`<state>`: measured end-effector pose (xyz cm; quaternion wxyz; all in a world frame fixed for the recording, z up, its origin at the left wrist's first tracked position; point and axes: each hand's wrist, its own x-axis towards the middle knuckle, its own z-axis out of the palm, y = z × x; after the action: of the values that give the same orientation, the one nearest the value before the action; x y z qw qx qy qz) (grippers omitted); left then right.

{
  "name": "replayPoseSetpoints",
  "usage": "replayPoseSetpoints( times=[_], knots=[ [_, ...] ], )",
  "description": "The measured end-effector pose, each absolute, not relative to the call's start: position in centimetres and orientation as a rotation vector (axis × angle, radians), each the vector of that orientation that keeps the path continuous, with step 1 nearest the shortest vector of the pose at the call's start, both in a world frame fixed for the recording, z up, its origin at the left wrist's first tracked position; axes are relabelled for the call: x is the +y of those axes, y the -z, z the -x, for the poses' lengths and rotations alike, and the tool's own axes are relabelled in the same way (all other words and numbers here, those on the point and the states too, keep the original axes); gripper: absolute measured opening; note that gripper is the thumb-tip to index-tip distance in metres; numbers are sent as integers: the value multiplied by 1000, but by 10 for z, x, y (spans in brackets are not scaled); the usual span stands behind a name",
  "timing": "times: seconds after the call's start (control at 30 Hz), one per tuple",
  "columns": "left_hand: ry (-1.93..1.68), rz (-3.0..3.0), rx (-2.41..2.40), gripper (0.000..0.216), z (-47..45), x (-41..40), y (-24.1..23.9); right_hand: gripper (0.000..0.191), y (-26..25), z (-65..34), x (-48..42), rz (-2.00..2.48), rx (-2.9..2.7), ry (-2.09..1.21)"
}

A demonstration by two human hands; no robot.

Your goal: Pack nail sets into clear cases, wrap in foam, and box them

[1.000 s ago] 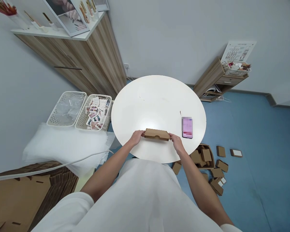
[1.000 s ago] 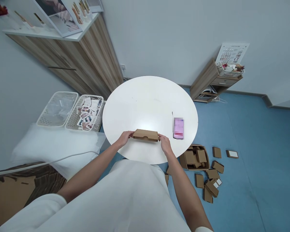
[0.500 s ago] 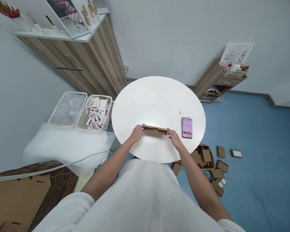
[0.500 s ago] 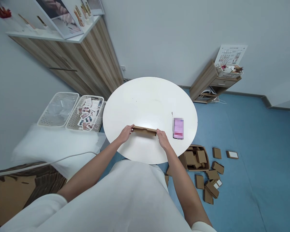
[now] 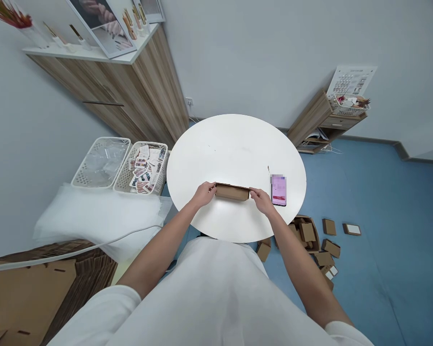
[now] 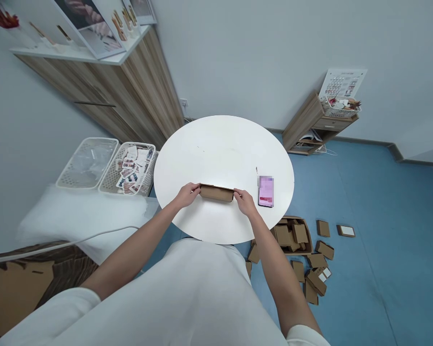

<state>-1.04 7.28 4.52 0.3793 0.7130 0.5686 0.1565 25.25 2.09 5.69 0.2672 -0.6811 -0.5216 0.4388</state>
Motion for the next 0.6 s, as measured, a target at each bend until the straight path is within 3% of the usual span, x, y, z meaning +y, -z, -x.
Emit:
replayPoseSetpoints(
  times=[0.23,0.6],
  knots=[
    [-412,-1764,1405,45,14,80,-48,37,-66,-254,29,1825,-1513,-1177],
    [-455,-1645,1248,44,25,87,-43,34,-73,-253,34,1841,-1566,-1238]
  ],
)
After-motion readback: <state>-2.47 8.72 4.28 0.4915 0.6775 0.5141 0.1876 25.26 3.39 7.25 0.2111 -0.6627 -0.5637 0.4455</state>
